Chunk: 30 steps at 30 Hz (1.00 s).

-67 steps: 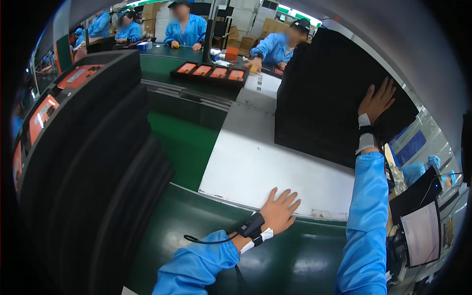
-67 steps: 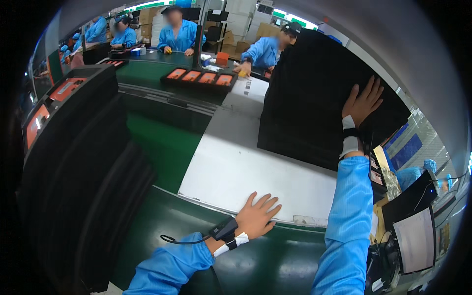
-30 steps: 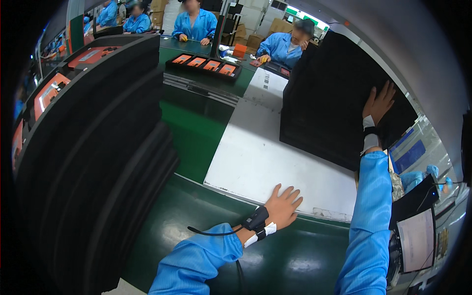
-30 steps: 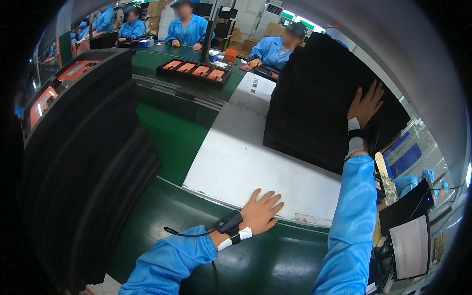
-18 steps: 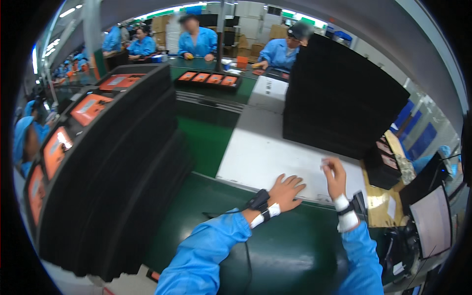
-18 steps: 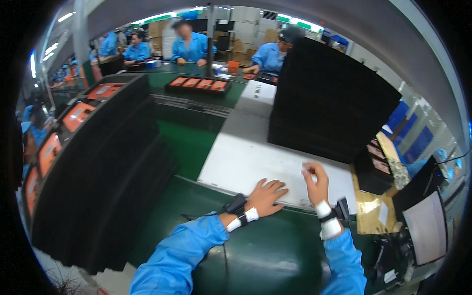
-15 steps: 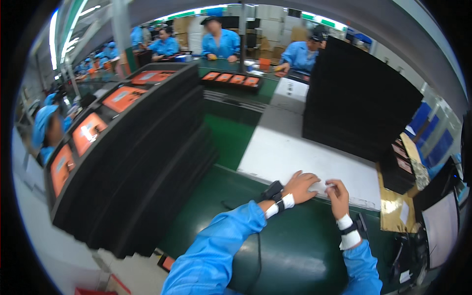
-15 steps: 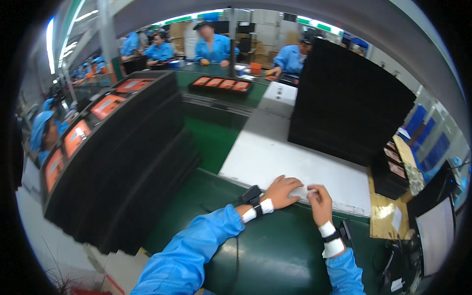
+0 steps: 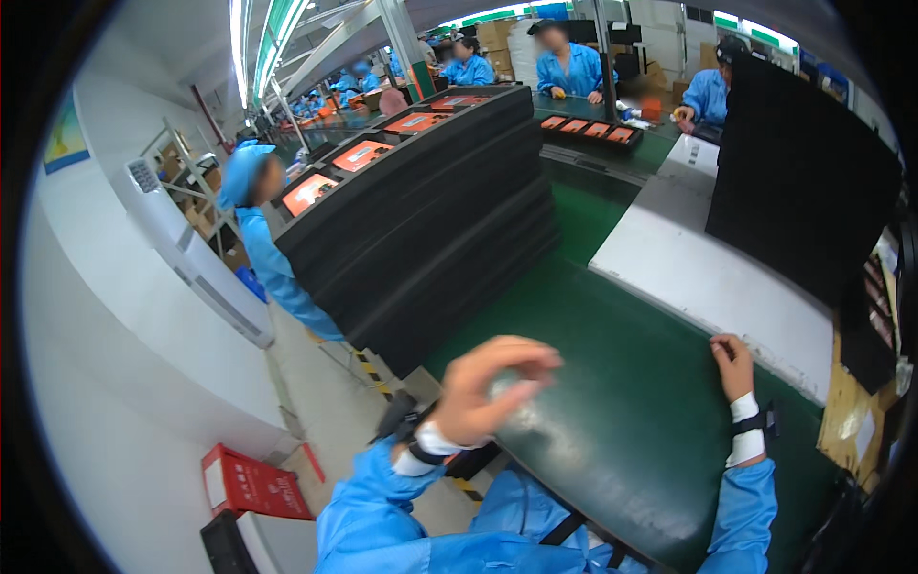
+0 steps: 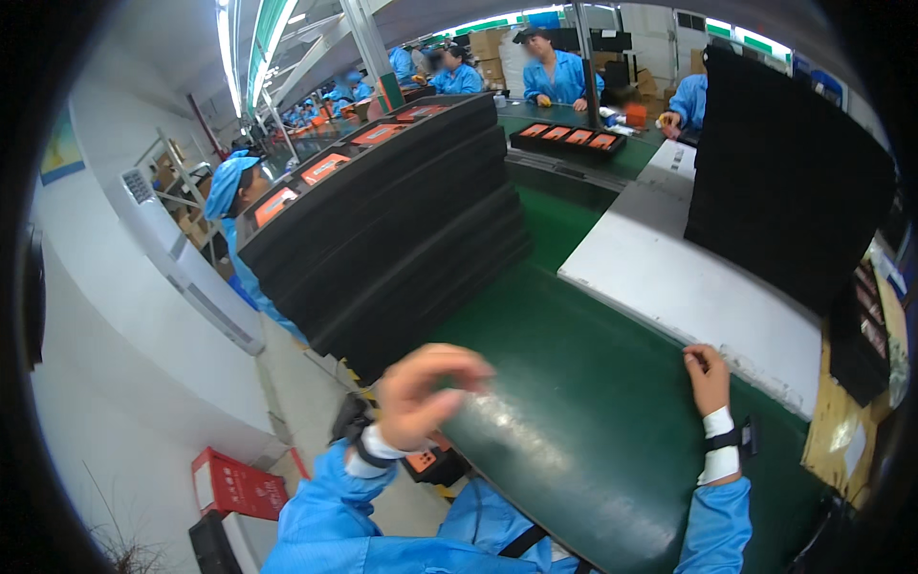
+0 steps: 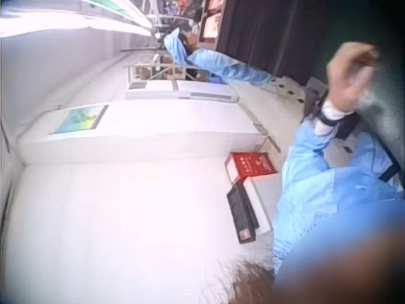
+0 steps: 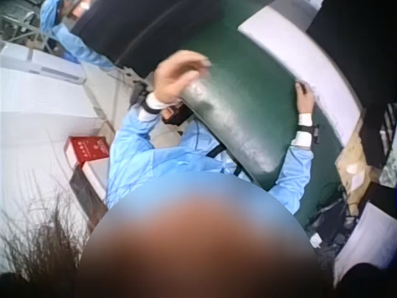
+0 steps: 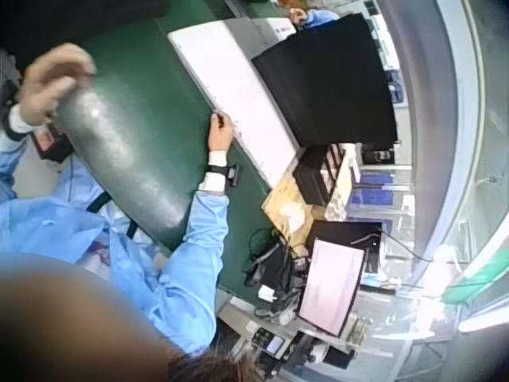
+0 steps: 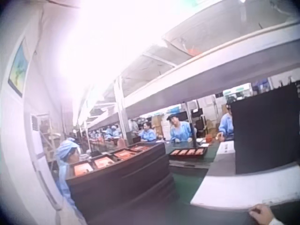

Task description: The recorder is scanning barcodes on mobile phones and applying identifying labels as part of a manufacturing assembly process.

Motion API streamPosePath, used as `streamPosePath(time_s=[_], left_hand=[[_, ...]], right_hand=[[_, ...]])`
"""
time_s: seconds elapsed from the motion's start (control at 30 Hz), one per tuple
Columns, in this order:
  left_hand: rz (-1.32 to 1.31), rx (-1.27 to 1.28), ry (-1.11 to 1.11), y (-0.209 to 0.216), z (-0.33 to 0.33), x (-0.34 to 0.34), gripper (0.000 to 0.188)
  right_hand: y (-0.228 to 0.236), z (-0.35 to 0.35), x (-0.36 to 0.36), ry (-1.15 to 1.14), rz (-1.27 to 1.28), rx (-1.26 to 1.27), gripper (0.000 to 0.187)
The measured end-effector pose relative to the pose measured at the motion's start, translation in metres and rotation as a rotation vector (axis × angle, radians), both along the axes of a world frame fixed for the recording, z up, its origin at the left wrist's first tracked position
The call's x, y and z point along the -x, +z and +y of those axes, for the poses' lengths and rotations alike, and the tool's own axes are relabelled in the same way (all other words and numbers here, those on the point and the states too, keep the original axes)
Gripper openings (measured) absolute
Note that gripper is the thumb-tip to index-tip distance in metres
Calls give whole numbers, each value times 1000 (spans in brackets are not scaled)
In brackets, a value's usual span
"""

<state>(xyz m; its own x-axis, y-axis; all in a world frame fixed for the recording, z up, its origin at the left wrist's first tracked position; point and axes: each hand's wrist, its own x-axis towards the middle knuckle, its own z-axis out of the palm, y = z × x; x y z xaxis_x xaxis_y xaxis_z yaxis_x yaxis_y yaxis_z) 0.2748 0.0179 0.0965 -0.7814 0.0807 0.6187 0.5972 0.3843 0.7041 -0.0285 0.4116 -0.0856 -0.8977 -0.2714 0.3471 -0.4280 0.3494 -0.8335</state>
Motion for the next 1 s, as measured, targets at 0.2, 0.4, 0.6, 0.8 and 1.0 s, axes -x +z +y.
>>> streamPosePath(time_s=[0.2,0.4,0.6,0.8,1.0], left_hand=[[673,-344,849,43,-179,-78,29],[286,-203,942,26,-427,-65,51],[316,-663,743,-41,-423,32,68],[340,-375,978,-10,-407,-6,61],[318,-153,1139,11,-352,-30,56]], right_hand=[[20,-8,-5,2,19,-31,13],[-6,-16,2,33,95,-50,13],[16,7,-21,-52,73,-102,11],[14,-3,-16,-5,65,-92,11],[74,-44,-56,38,284,-73,14]])
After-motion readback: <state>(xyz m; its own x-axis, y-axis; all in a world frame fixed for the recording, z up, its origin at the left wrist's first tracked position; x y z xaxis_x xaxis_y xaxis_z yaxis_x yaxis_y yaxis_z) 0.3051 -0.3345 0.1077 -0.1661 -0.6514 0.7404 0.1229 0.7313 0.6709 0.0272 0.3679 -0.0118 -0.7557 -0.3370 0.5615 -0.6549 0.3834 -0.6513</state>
